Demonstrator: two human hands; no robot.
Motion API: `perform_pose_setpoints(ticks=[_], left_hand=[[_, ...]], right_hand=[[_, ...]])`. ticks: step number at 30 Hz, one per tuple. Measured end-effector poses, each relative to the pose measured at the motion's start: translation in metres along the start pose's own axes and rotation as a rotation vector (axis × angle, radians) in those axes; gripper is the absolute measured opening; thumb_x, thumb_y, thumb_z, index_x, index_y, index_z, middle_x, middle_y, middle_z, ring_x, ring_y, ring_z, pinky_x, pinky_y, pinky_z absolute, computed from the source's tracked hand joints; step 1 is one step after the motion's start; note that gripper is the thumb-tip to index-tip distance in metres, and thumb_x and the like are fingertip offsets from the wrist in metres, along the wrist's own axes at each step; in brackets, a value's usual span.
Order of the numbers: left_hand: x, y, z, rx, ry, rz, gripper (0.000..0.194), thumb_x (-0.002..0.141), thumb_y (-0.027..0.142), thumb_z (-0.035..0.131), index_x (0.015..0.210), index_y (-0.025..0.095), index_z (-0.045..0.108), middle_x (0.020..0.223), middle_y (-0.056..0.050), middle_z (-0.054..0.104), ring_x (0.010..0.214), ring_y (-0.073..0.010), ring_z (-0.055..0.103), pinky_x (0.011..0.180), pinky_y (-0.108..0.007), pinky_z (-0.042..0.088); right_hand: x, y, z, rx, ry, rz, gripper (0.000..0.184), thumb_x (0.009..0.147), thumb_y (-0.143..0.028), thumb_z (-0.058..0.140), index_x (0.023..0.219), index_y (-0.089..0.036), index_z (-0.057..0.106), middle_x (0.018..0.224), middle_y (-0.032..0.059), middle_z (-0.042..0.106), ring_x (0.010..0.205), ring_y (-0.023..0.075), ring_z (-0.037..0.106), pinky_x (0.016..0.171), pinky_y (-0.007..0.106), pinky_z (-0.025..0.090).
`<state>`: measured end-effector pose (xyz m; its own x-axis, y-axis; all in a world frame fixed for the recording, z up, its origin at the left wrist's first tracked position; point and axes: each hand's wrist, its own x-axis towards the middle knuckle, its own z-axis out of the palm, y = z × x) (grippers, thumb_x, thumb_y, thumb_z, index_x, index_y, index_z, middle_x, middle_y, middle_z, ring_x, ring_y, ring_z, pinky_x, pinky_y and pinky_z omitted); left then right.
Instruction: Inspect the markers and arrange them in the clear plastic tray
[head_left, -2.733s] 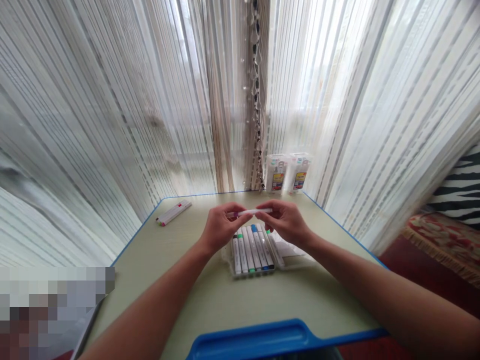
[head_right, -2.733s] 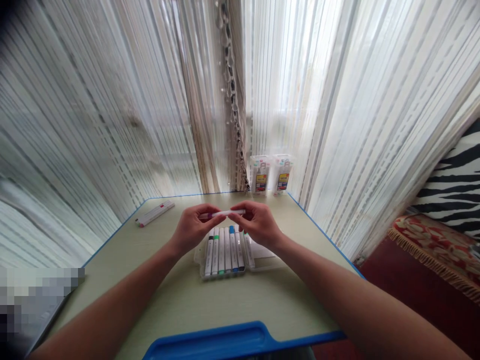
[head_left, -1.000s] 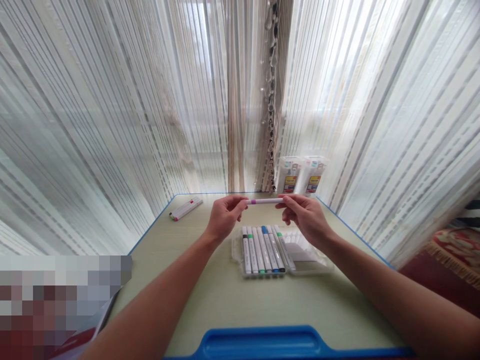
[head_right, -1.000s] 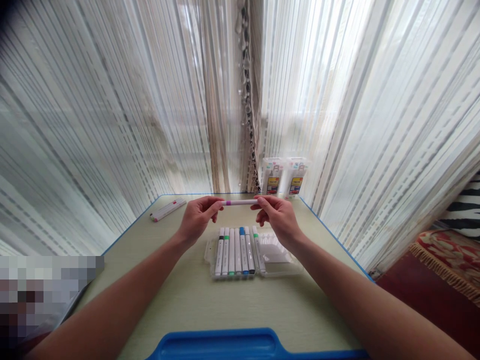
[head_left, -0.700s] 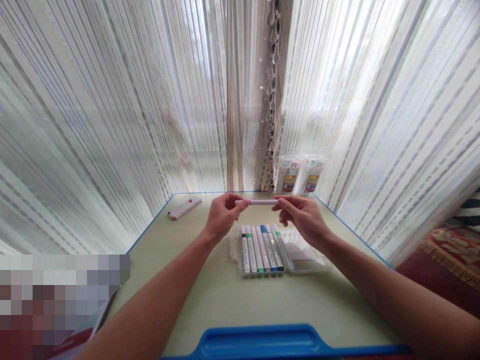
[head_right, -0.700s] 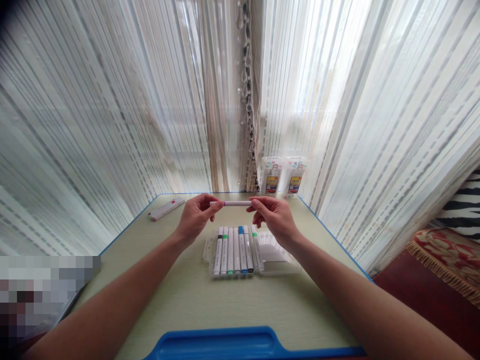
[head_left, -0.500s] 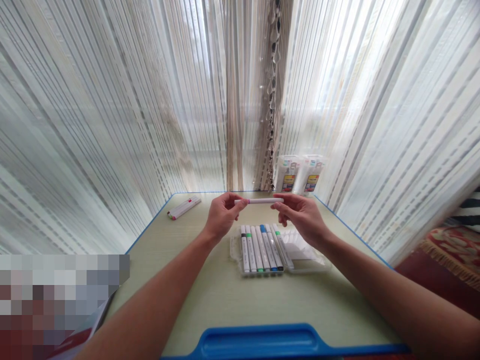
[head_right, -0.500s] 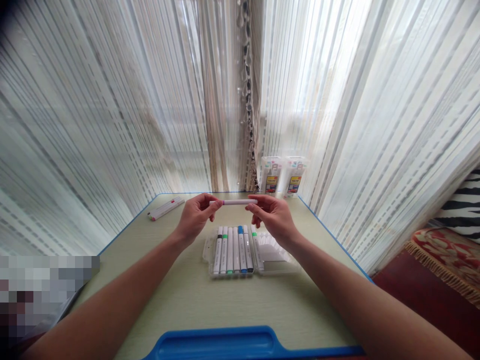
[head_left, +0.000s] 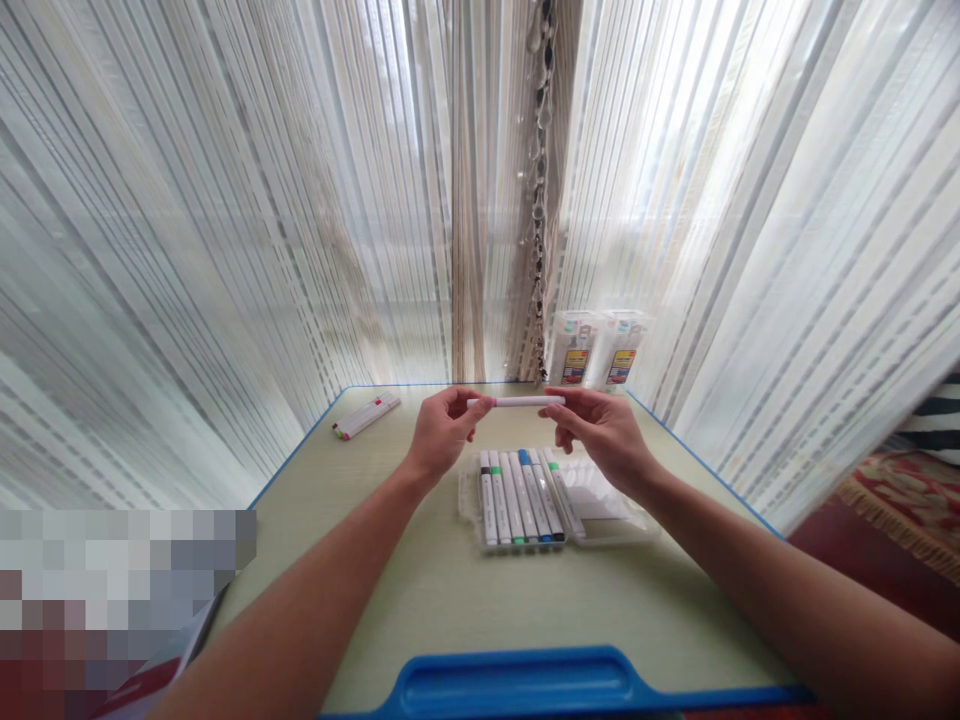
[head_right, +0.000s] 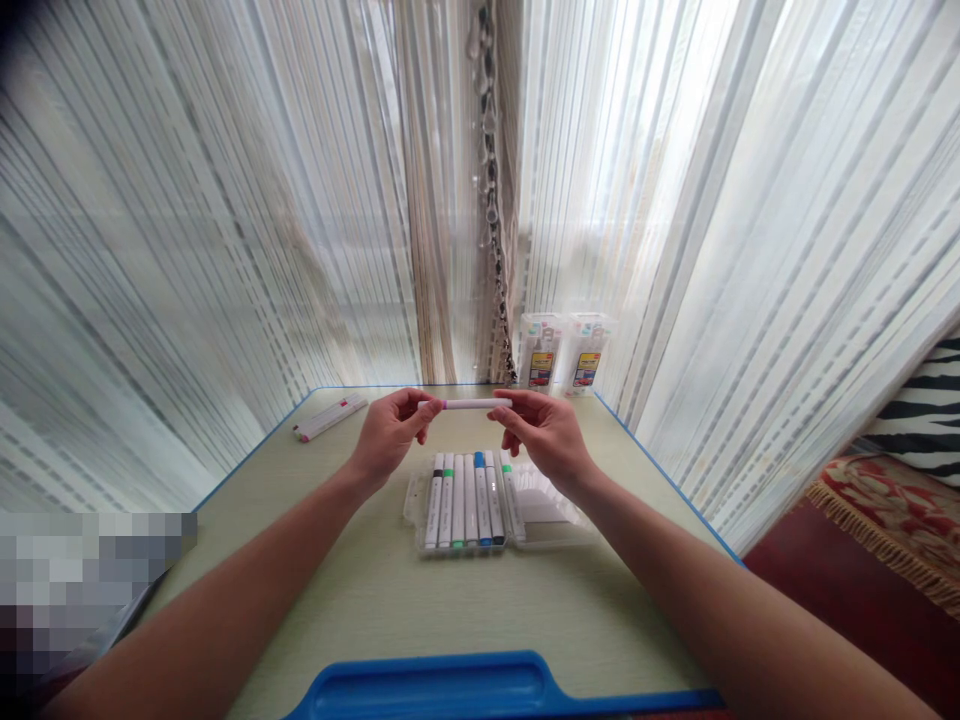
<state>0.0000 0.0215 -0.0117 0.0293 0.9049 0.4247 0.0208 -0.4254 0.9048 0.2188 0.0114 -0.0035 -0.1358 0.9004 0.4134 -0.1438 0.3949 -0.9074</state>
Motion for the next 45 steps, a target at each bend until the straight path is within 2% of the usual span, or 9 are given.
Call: perform_pose_setpoints(ticks=[9, 17, 27, 35, 39, 45], left_hand=[[0.0, 0.0, 0.0, 0.012, -0.013, -0.007, 0.034, 0.076, 0.045, 0.073, 0.083, 0.012, 0.067, 0.058, 0.003, 0.054, 0.048, -0.0068, 0.046, 0.045, -0.02, 0.038], [0.0, 0.001, 0.001, 0.003, -0.005, 0.005, 0.034, 0.077, 0.044, 0.073, 0.085, 0.011, 0.07, 0.062, 0.0, 0.061, 0.049, -0.0068, 0.049, 0.045, -0.02, 0.039], [-0.001, 0.005, 0.003, -0.041, 0.017, -0.002, 0.028, 0.08, 0.035, 0.069, 0.094, 0.01, 0.072, 0.067, -0.003, 0.064, 0.048, -0.0073, 0.049, 0.045, -0.021, 0.04], [-0.001, 0.01, 0.003, -0.153, 0.024, -0.094, 0.026, 0.084, 0.026, 0.06, 0.1, 0.009, 0.071, 0.071, -0.007, 0.068, 0.051, -0.0088, 0.052, 0.048, -0.023, 0.042], [-0.002, 0.012, 0.004, -0.205, 0.017, -0.109, 0.026, 0.083, 0.026, 0.061, 0.099, 0.009, 0.071, 0.073, -0.007, 0.068, 0.052, -0.0089, 0.053, 0.049, -0.023, 0.043], [-0.001, 0.012, 0.005, -0.21, 0.053, -0.126, 0.026, 0.082, 0.032, 0.064, 0.095, 0.01, 0.071, 0.071, -0.006, 0.068, 0.05, -0.0082, 0.052, 0.049, -0.023, 0.043]], right_hand=[[0.002, 0.0, 0.0, -0.046, 0.029, -0.023, 0.035, 0.073, -0.033, 0.08, 0.101, -0.013, 0.072, 0.065, 0.0013, 0.067, 0.045, 0.0102, 0.057, 0.039, 0.024, 0.046], [0.002, 0.001, -0.002, -0.044, 0.016, -0.033, 0.03, 0.076, -0.036, 0.077, 0.096, -0.013, 0.073, 0.075, 0.0049, 0.07, 0.047, 0.01, 0.059, 0.039, 0.023, 0.047], [0.004, 0.003, -0.004, -0.048, 0.028, 0.019, 0.03, 0.08, -0.041, 0.073, 0.087, -0.012, 0.073, 0.074, 0.007, 0.072, 0.045, 0.0094, 0.058, 0.039, 0.022, 0.046], [0.007, 0.004, -0.004, 0.055, 0.075, 0.084, 0.033, 0.077, -0.042, 0.075, 0.091, -0.012, 0.072, 0.074, 0.0061, 0.072, 0.044, 0.0098, 0.058, 0.039, 0.022, 0.045], [0.008, 0.004, -0.006, 0.05, 0.09, 0.093, 0.034, 0.075, -0.041, 0.077, 0.092, -0.012, 0.071, 0.073, 0.006, 0.072, 0.045, 0.01, 0.059, 0.039, 0.022, 0.045], [0.006, 0.004, -0.006, 0.006, 0.048, 0.065, 0.038, 0.072, -0.039, 0.08, 0.098, -0.013, 0.07, 0.079, 0.0066, 0.072, 0.048, 0.01, 0.058, 0.04, 0.023, 0.046]])
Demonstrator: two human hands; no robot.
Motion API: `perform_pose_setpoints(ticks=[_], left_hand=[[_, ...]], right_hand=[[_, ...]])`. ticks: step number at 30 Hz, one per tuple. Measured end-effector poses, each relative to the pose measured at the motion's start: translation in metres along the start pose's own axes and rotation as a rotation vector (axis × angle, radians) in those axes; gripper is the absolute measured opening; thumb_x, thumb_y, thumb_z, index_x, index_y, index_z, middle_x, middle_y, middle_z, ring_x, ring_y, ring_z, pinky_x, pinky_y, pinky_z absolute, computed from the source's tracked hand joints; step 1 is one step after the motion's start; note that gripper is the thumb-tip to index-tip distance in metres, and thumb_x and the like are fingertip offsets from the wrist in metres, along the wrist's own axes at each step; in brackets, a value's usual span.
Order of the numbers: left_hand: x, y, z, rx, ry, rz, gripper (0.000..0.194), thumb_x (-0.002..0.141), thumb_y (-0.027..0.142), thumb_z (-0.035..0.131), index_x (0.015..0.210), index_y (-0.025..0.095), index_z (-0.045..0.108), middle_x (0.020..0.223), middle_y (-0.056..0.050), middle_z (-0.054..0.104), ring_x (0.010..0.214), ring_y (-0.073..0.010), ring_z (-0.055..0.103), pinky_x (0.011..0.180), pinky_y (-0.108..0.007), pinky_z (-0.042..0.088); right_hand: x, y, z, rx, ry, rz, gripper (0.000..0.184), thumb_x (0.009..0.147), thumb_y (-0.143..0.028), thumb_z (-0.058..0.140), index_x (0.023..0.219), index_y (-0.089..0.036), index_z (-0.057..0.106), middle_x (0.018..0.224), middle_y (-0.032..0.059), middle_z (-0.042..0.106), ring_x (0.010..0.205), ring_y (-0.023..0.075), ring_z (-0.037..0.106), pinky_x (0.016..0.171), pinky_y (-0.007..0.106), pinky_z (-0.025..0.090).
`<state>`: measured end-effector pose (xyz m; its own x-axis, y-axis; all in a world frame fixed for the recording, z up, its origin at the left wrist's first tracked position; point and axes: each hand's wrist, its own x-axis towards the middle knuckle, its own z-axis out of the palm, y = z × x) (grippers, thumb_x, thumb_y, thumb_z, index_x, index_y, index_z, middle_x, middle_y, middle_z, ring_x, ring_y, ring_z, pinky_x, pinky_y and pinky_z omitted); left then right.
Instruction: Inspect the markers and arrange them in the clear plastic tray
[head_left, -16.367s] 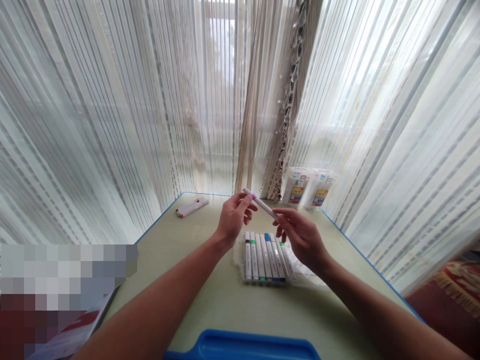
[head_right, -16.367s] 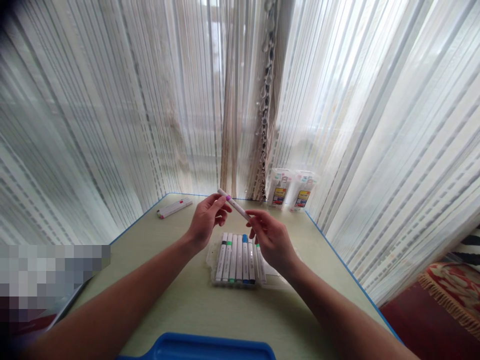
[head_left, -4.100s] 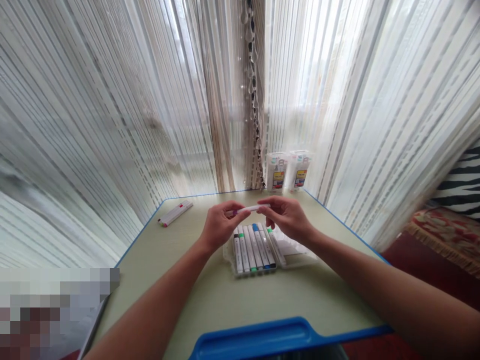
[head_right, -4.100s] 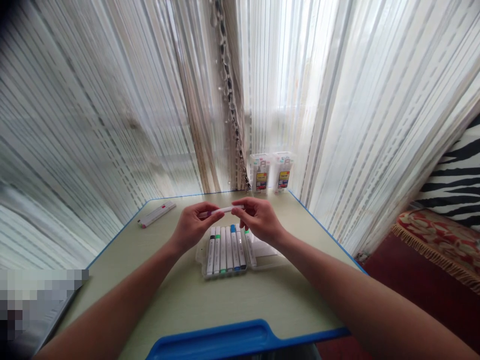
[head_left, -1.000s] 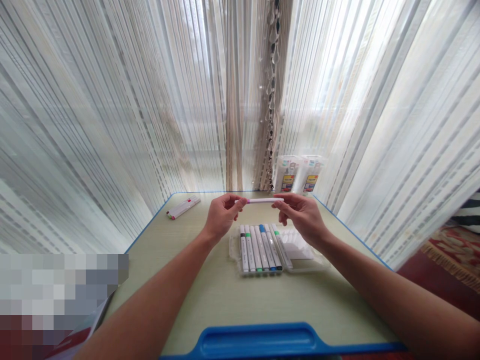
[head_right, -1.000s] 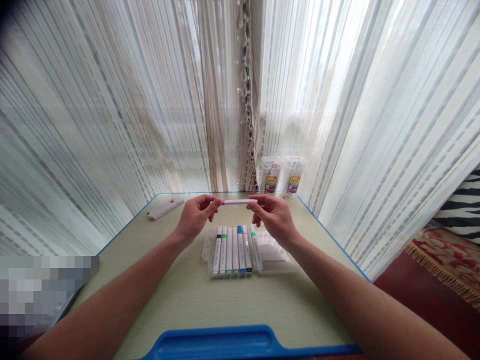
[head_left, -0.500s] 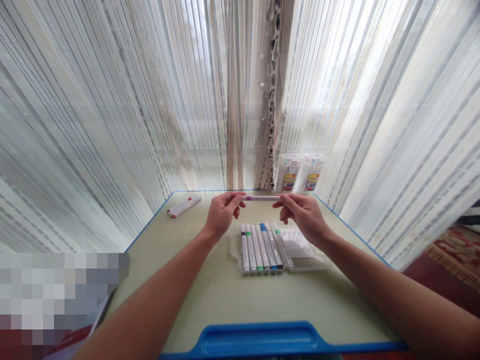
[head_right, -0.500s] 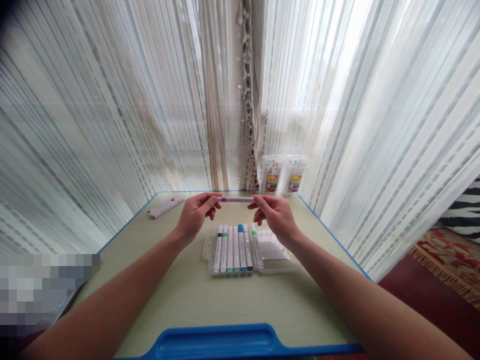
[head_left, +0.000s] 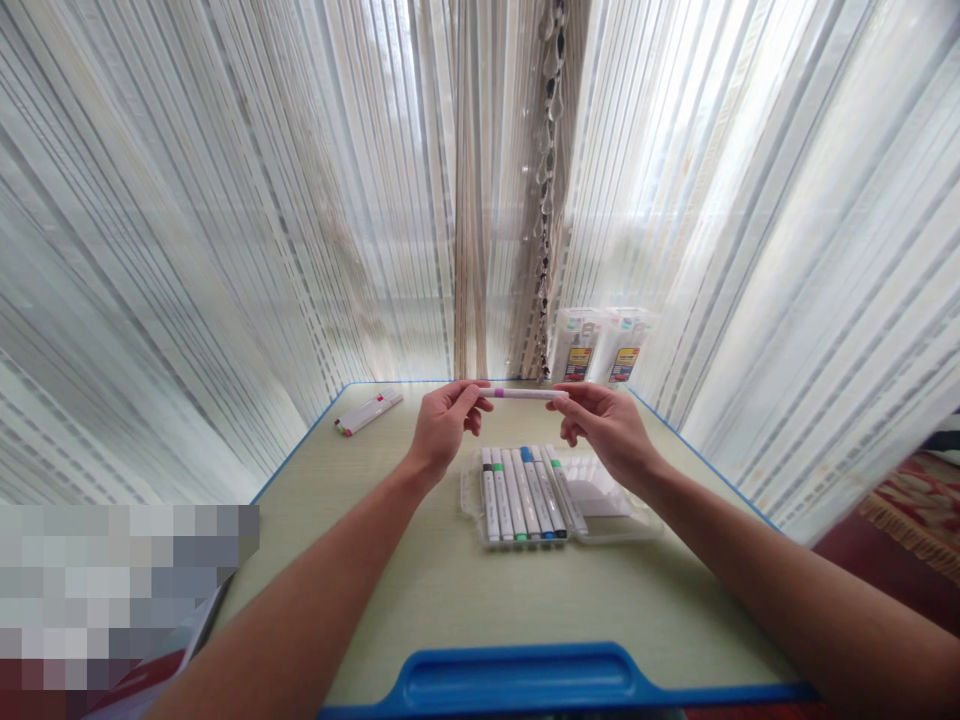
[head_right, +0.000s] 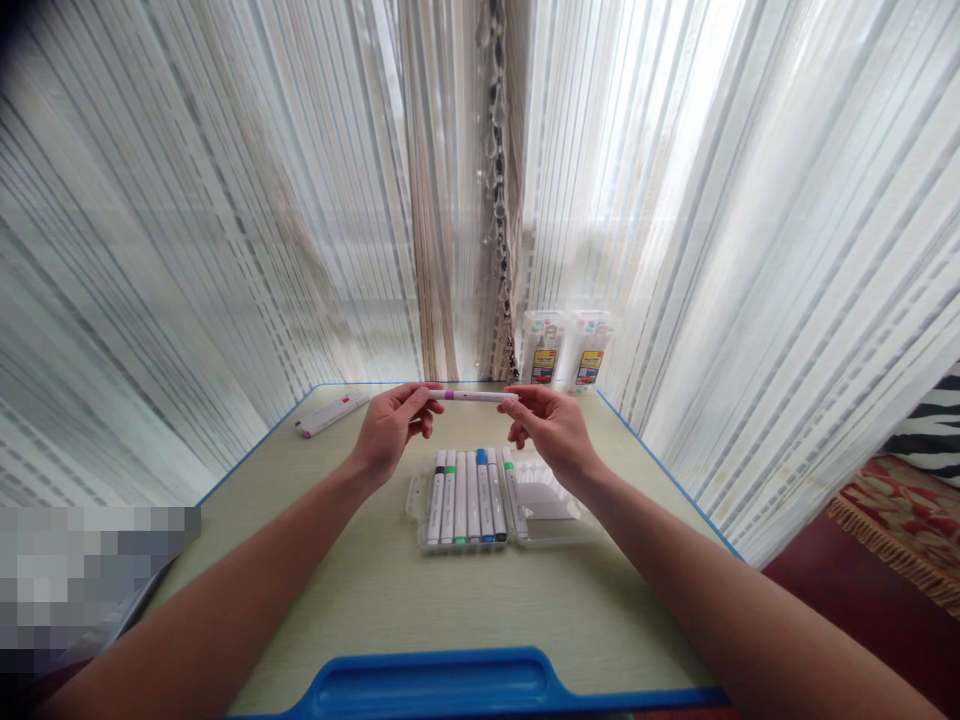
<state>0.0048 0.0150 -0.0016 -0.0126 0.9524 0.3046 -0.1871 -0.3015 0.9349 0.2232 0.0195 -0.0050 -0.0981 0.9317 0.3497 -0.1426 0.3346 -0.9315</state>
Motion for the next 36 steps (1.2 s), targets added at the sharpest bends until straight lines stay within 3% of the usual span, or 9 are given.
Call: perform_pose_setpoints(ticks=[5, 11, 16, 20, 25, 36], left_hand=[[0.002, -0.001, -0.001, 0.005, 0.029, -0.003, 0.03, 0.081, 0.036, 0.066, 0.094, 0.01, 0.071, 0.072, -0.006, 0.067, 0.05, -0.0075, 0.052, 0.048, -0.022, 0.042], [-0.001, 0.007, 0.003, -0.116, 0.012, 0.009, 0.029, 0.073, 0.03, 0.076, 0.095, 0.011, 0.071, 0.075, -0.003, 0.066, 0.05, -0.0051, 0.049, 0.048, -0.021, 0.041], [-0.007, 0.015, 0.009, -0.208, -0.117, 0.012, 0.027, 0.072, 0.029, 0.079, 0.093, 0.014, 0.074, 0.072, -0.002, 0.065, 0.051, -0.0048, 0.048, 0.05, -0.021, 0.04], [-0.016, 0.018, 0.016, -0.175, -0.299, 0.0, 0.029, 0.067, 0.025, 0.082, 0.094, 0.016, 0.076, 0.071, -0.002, 0.065, 0.054, -0.0053, 0.048, 0.051, -0.02, 0.038], [-0.026, 0.018, 0.024, -0.083, -0.482, -0.112, 0.033, 0.067, 0.027, 0.083, 0.098, 0.017, 0.076, 0.071, -0.004, 0.069, 0.059, -0.0086, 0.056, 0.053, -0.021, 0.039], [-0.027, 0.02, 0.024, -0.069, -0.488, -0.125, 0.034, 0.067, 0.029, 0.083, 0.098, 0.016, 0.076, 0.074, -0.005, 0.071, 0.063, -0.0106, 0.06, 0.054, -0.021, 0.042]], right_hand=[[-0.001, -0.001, 0.002, -0.078, -0.03, -0.05, 0.037, 0.073, -0.04, 0.079, 0.097, -0.012, 0.07, 0.077, 0.0062, 0.072, 0.048, 0.0111, 0.06, 0.04, 0.023, 0.048], [-0.002, 0.008, 0.0, -0.261, -0.102, -0.14, 0.034, 0.078, -0.043, 0.074, 0.093, -0.013, 0.068, 0.066, 0.0029, 0.066, 0.047, 0.0124, 0.06, 0.04, 0.024, 0.048], [-0.004, 0.011, -0.002, -0.475, -0.151, -0.196, 0.03, 0.081, -0.044, 0.07, 0.092, -0.015, 0.068, 0.077, 0.0061, 0.07, 0.05, 0.0135, 0.063, 0.044, 0.025, 0.05], [-0.005, 0.005, 0.0, -0.619, -0.157, -0.211, 0.026, 0.082, -0.041, 0.068, 0.09, -0.016, 0.069, 0.069, 0.0045, 0.07, 0.049, 0.0157, 0.065, 0.046, 0.026, 0.05], [-0.006, 0.0, 0.003, -0.708, -0.152, -0.265, 0.016, 0.081, -0.031, 0.066, 0.087, -0.018, 0.071, 0.06, 0.0024, 0.068, 0.051, 0.0168, 0.065, 0.048, 0.026, 0.05], [-0.008, -0.003, 0.006, -0.749, -0.169, -0.282, 0.013, 0.079, -0.028, 0.065, 0.081, -0.017, 0.071, 0.06, 0.0018, 0.068, 0.047, 0.0136, 0.06, 0.047, 0.024, 0.046]])
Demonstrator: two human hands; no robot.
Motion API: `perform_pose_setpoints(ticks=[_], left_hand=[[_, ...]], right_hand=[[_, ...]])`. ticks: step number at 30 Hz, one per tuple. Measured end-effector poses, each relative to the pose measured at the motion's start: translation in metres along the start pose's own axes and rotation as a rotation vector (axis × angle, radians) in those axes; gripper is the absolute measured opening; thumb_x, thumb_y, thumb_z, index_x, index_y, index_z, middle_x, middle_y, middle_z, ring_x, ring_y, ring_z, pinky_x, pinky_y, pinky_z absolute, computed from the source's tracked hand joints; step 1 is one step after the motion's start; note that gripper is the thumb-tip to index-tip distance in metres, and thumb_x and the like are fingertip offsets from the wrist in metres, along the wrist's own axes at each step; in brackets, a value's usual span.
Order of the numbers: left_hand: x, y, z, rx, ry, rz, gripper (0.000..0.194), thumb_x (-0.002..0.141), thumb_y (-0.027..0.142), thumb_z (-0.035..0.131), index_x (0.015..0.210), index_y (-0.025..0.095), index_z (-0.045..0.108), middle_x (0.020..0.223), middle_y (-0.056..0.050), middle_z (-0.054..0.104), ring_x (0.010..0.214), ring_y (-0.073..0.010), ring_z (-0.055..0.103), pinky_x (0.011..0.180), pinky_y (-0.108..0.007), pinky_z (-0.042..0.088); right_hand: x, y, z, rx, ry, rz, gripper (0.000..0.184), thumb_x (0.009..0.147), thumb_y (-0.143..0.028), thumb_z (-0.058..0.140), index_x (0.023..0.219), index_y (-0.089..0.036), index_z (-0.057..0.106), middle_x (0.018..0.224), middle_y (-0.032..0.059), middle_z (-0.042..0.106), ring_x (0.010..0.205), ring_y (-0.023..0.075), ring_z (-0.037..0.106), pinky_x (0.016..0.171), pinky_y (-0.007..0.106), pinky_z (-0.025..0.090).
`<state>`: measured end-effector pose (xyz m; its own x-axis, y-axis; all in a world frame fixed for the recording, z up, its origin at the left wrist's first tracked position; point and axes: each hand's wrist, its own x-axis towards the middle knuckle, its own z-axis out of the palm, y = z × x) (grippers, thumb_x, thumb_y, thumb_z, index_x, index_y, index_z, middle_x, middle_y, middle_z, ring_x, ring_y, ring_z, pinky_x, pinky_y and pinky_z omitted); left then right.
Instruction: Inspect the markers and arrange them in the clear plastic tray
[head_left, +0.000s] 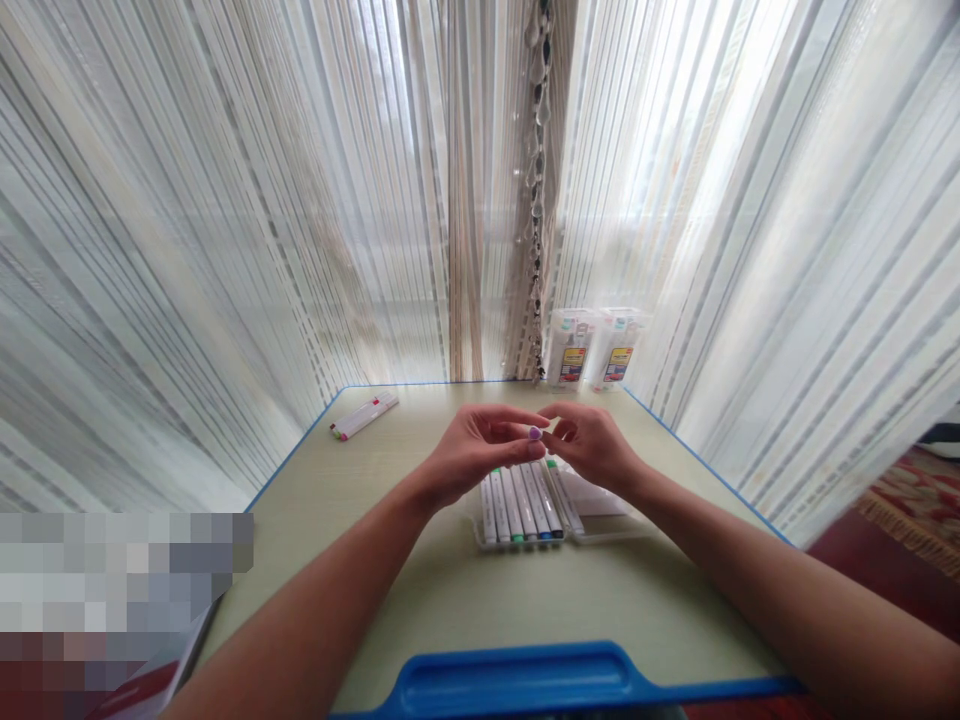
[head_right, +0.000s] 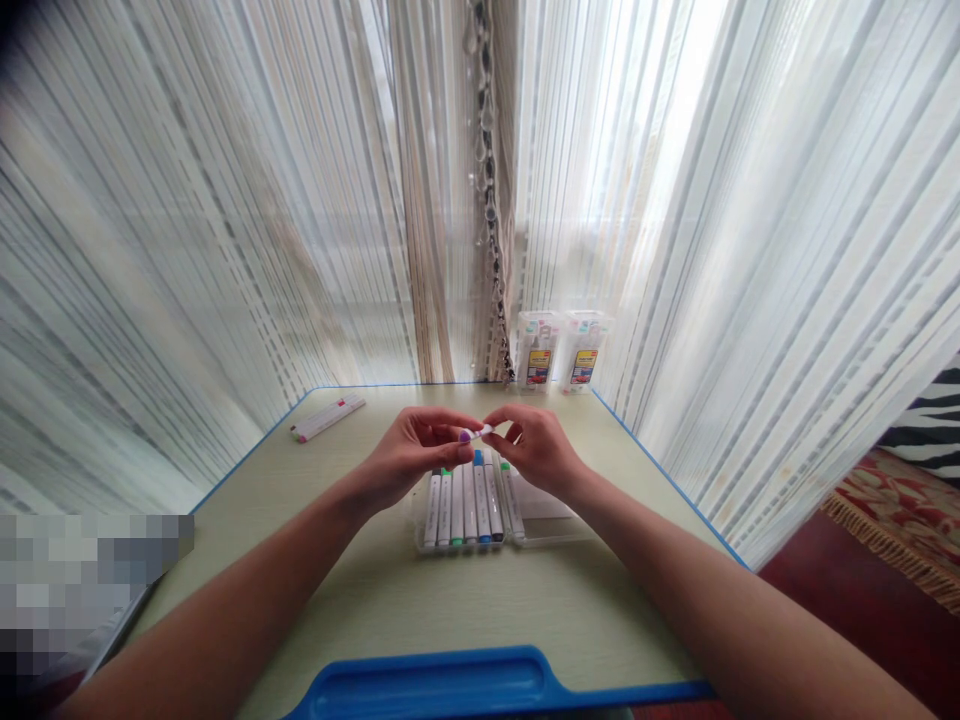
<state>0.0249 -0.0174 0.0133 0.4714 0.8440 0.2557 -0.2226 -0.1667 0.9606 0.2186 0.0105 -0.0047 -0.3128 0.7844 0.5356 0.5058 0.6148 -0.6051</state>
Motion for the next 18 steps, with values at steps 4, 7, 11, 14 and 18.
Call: perform_pose_setpoints(ticks=[4, 7, 11, 14, 18], left_hand=[[0.0004, -0.0005, -0.0006, 0.016, 0.015, 0.003, 0.035, 0.066, 0.03, 0.083, 0.098, 0.016, 0.076, 0.074, -0.005, 0.07, 0.062, -0.0105, 0.059, 0.053, -0.021, 0.041], [0.0012, -0.0012, -0.0022, 0.021, 0.02, 0.009, 0.035, 0.066, 0.03, 0.083, 0.098, 0.017, 0.076, 0.074, -0.005, 0.07, 0.06, -0.0095, 0.057, 0.053, -0.021, 0.04], [0.0015, -0.0021, -0.004, 0.014, 0.016, 0.026, 0.032, 0.067, 0.029, 0.083, 0.096, 0.017, 0.076, 0.068, -0.002, 0.067, 0.057, -0.0081, 0.054, 0.053, -0.021, 0.038], [0.0018, -0.002, -0.0041, -0.004, 0.026, 0.036, 0.032, 0.066, 0.028, 0.084, 0.095, 0.016, 0.076, 0.066, -0.002, 0.065, 0.056, -0.0074, 0.051, 0.052, -0.021, 0.037], [0.0055, 0.0, -0.0047, -0.05, 0.114, 0.071, 0.033, 0.07, 0.033, 0.081, 0.098, 0.016, 0.074, 0.067, -0.001, 0.063, 0.054, -0.0071, 0.049, 0.051, -0.022, 0.038]], right_hand=[[-0.0007, 0.0021, 0.0003, 0.011, -0.005, -0.002, 0.013, 0.079, -0.029, 0.066, 0.082, -0.017, 0.071, 0.061, 0.0021, 0.068, 0.048, 0.0139, 0.061, 0.047, 0.024, 0.047], [-0.0009, 0.0033, 0.0006, 0.004, -0.006, -0.007, 0.014, 0.08, -0.03, 0.066, 0.083, -0.017, 0.071, 0.061, 0.0022, 0.068, 0.047, 0.0136, 0.06, 0.047, 0.023, 0.046], [-0.0008, 0.0041, 0.0009, -0.023, -0.009, -0.013, 0.014, 0.08, -0.03, 0.067, 0.083, -0.017, 0.072, 0.062, 0.0021, 0.069, 0.047, 0.0137, 0.061, 0.047, 0.024, 0.046], [-0.0006, 0.0046, 0.0015, -0.024, -0.022, -0.01, 0.015, 0.08, -0.031, 0.068, 0.084, -0.017, 0.072, 0.062, 0.002, 0.069, 0.048, 0.0144, 0.062, 0.048, 0.024, 0.046], [-0.0003, 0.0056, 0.0022, -0.024, -0.034, -0.002, 0.016, 0.081, -0.033, 0.068, 0.083, -0.017, 0.071, 0.065, 0.0021, 0.07, 0.049, 0.0143, 0.062, 0.048, 0.025, 0.048]])
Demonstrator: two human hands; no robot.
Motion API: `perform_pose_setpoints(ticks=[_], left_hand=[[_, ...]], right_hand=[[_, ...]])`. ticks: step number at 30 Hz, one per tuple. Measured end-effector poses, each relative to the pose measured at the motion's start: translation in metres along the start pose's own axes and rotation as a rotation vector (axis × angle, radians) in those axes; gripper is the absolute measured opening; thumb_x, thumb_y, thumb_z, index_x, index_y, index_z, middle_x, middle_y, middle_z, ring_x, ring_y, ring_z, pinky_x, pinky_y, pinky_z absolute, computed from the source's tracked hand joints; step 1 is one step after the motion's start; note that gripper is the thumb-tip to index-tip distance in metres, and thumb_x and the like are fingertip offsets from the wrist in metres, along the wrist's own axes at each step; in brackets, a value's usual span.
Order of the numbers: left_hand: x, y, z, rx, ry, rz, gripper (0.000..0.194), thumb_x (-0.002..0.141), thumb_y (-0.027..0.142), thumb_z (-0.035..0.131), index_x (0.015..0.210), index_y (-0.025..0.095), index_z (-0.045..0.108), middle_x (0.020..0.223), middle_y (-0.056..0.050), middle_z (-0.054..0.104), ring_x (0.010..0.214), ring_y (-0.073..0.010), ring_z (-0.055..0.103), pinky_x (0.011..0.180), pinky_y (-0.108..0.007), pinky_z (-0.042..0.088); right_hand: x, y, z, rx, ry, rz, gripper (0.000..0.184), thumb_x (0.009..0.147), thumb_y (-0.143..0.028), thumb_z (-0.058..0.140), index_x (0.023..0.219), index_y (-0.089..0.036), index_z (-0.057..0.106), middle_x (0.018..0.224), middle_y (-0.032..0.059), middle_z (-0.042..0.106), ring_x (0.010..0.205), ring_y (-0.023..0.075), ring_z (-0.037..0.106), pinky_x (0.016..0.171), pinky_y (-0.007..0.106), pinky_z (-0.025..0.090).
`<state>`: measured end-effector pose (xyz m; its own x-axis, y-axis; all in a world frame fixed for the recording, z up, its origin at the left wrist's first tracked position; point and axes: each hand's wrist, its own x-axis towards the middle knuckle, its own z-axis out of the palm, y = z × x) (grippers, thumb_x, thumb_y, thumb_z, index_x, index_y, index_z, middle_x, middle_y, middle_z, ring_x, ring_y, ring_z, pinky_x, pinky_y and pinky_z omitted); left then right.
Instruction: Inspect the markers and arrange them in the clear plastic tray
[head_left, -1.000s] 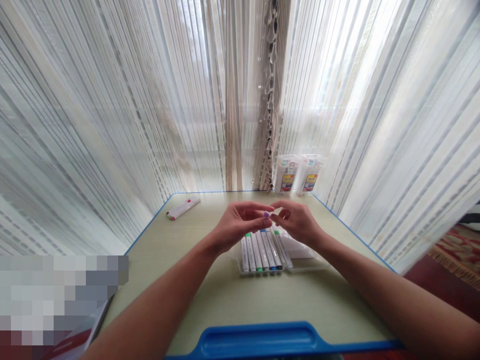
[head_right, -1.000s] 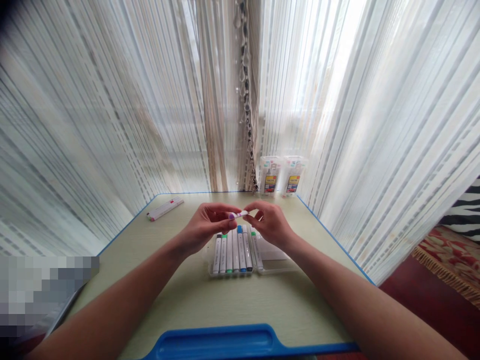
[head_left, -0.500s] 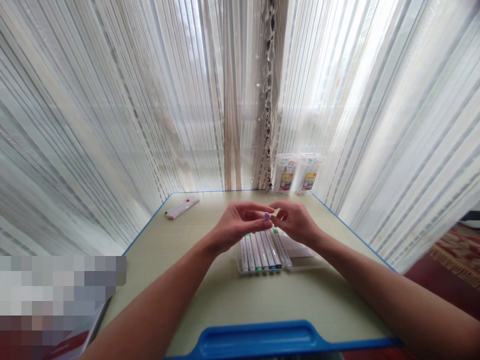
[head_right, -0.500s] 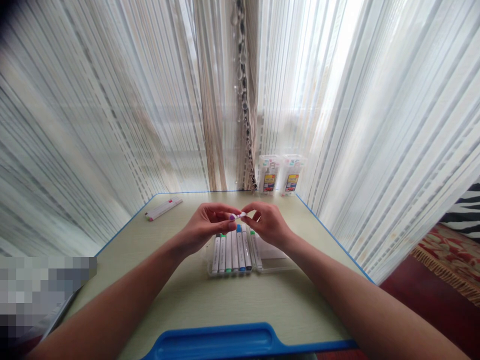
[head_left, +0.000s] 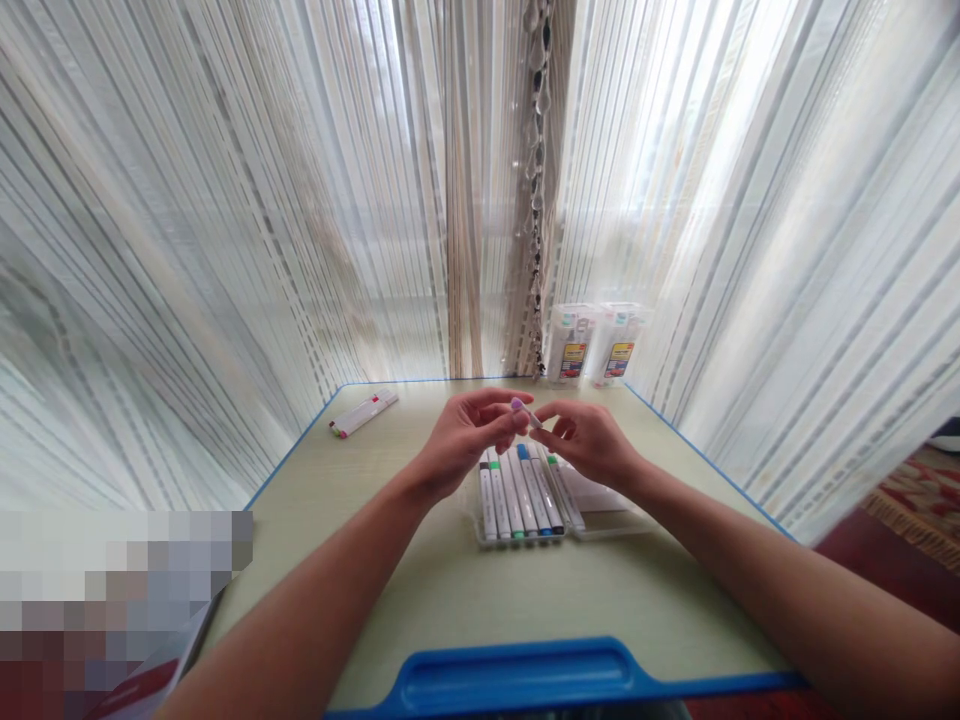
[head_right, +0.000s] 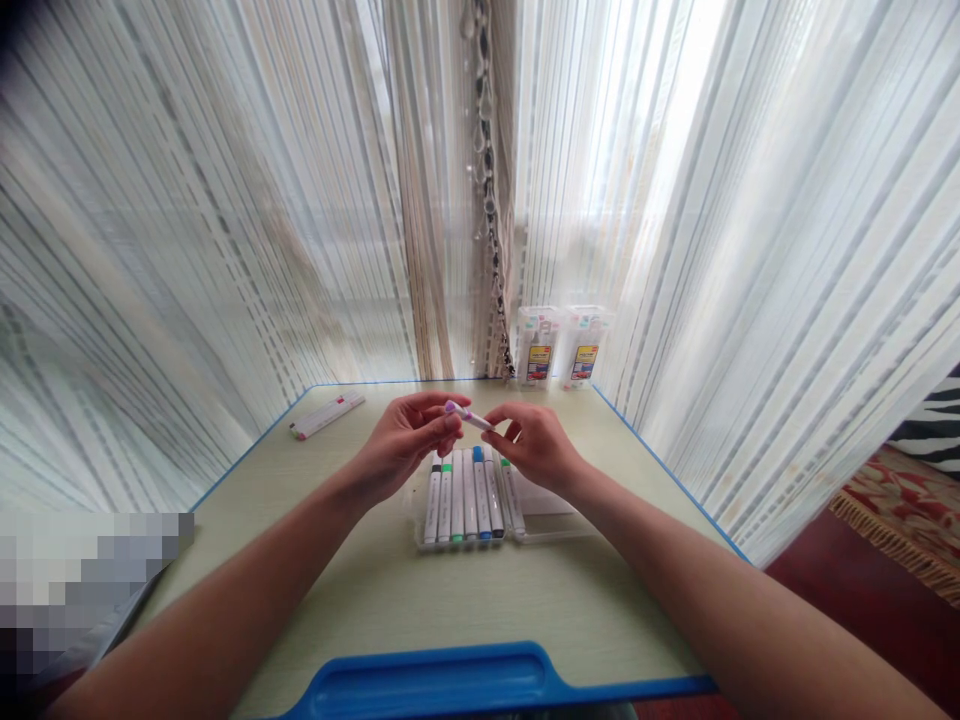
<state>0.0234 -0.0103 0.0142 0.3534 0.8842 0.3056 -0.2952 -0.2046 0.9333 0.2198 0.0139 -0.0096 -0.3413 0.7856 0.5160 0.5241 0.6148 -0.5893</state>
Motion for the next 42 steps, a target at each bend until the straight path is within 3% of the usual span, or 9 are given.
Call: perform_pose_setpoints(ticks=[6, 9, 15, 42], left_hand=[[0.01, -0.002, -0.013, 0.019, 0.381, 0.053, 0.031, 0.072, 0.038, 0.078, 0.092, 0.015, 0.071, 0.085, -0.003, 0.065, 0.061, -0.0074, 0.052, 0.048, -0.02, 0.041], [0.012, -0.007, -0.024, -0.057, 0.477, -0.013, 0.026, 0.073, 0.035, 0.077, 0.087, 0.014, 0.07, 0.087, -0.004, 0.066, 0.064, -0.0096, 0.059, 0.048, -0.02, 0.044], [0.017, -0.008, -0.036, -0.339, 0.61, -0.186, 0.013, 0.086, 0.021, 0.063, 0.084, 0.009, 0.067, 0.066, -0.002, 0.063, 0.053, -0.0069, 0.057, 0.046, -0.017, 0.044], [0.016, -0.001, -0.032, -0.448, 0.557, -0.281, 0.008, 0.089, 0.014, 0.057, 0.086, 0.01, 0.063, 0.065, -0.002, 0.063, 0.047, -0.0056, 0.051, 0.043, -0.017, 0.042]], right_hand=[[-0.003, -0.003, 0.001, 0.091, 0.032, -0.012, 0.023, 0.082, -0.033, 0.067, 0.097, -0.016, 0.071, 0.077, 0.0058, 0.073, 0.052, 0.0143, 0.064, 0.052, 0.028, 0.054], [-0.007, -0.009, 0.001, 0.167, 0.073, -0.055, 0.028, 0.083, -0.034, 0.067, 0.104, -0.015, 0.069, 0.08, 0.0062, 0.072, 0.053, 0.0136, 0.064, 0.052, 0.027, 0.055], [-0.012, -0.017, 0.0, 0.198, 0.086, -0.173, 0.031, 0.083, -0.027, 0.067, 0.112, -0.016, 0.064, 0.084, 0.0052, 0.072, 0.052, 0.0101, 0.061, 0.049, 0.023, 0.054], [-0.009, -0.014, 0.001, 0.112, 0.114, -0.183, 0.019, 0.084, -0.019, 0.061, 0.102, -0.014, 0.067, 0.077, 0.0038, 0.071, 0.049, 0.0088, 0.058, 0.049, 0.022, 0.052]])
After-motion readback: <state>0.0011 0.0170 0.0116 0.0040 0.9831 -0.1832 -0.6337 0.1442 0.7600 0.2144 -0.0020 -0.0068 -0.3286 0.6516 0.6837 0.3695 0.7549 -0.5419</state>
